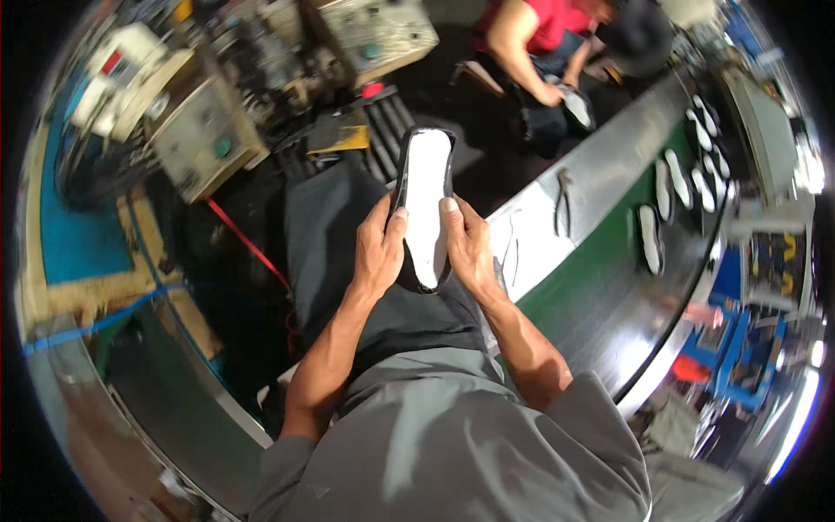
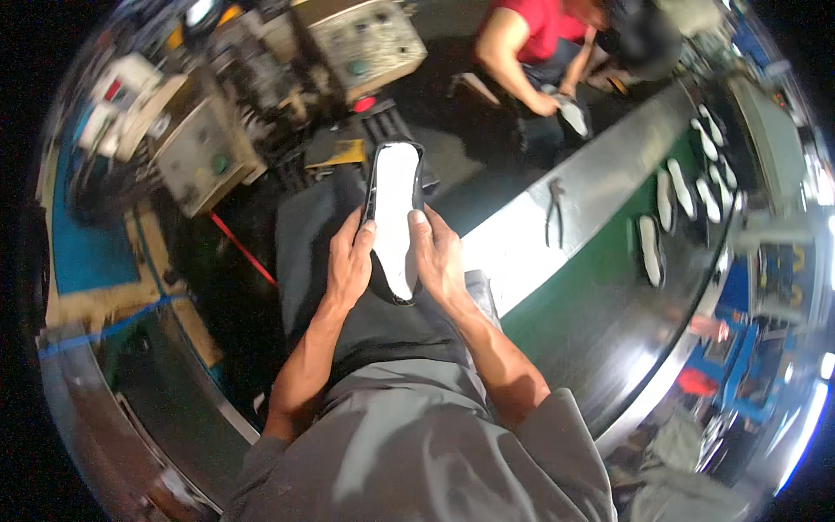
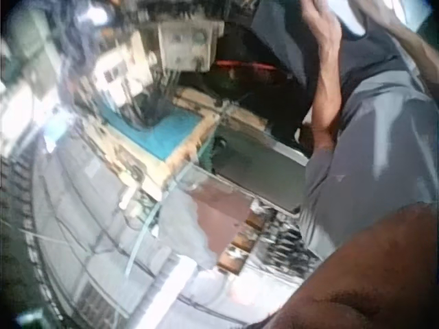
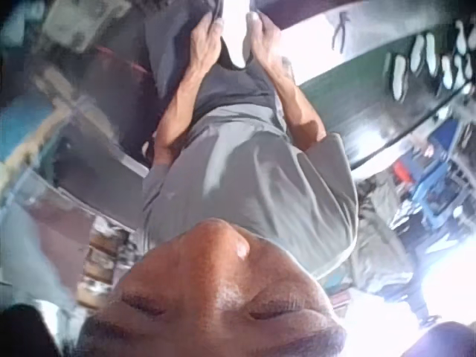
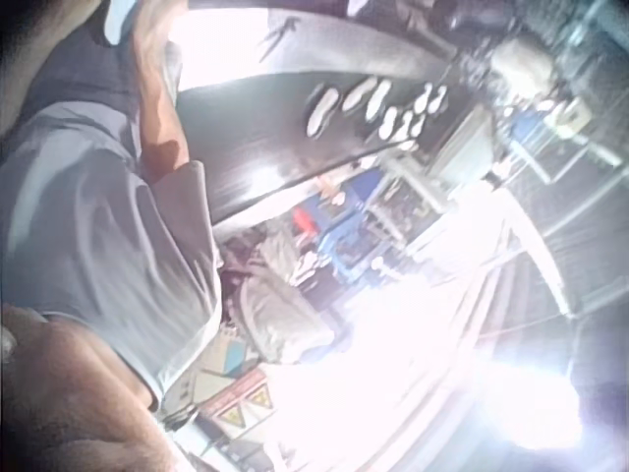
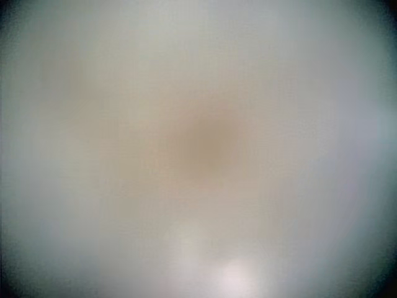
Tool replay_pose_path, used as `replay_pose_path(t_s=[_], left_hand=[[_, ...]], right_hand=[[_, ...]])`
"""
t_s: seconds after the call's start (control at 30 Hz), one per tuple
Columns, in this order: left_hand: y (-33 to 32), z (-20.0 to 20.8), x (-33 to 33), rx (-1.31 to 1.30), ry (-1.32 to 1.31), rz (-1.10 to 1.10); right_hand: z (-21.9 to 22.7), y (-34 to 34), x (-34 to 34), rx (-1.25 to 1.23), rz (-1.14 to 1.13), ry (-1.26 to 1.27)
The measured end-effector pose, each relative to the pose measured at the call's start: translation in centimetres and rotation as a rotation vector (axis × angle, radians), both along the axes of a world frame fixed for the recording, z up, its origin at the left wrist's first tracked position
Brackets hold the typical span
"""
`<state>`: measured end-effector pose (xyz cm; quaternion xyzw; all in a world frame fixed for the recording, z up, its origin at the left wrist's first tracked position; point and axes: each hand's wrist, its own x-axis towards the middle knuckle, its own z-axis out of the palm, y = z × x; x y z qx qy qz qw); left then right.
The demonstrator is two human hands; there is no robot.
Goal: Using a lasting machine to shape shoes and placing them on a conveyor belt in a factory setting.
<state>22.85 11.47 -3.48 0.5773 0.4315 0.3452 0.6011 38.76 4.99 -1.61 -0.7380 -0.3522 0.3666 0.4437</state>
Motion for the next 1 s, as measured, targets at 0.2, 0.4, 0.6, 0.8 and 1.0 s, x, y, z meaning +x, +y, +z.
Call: replay_pose_path(t_s=[0.2, 0.4, 0.6, 0.8, 1.0], left_hand=[[-3.7, -4.0, -10.1, -0.181, -0.242, 0.050], [-0.1, 0.1, -11.3, 0.116, -0.144, 0.218], [4.5, 1.2, -11.0, 0.617, 0.310, 0.165], [3.5, 0.7, -10.4, 0.652, 0.355, 0.199], [3.9, 5.4, -12.0, 0.567, 0.292, -0.043]], right_hand=[[-0.8, -0.2, -3.2, -0.093, 0.221, -0.046], [0.3, -2.9, -6.6, -0.029, 0.363, -0.179], [1.4, -3.1, -6.8, -0.020, 0.422, -0.250], [4.3, 1.9, -7.9, 0.461, 0.376, -0.442], [4.0, 6.2, -5.4, 0.468, 0.581, -0.430]])
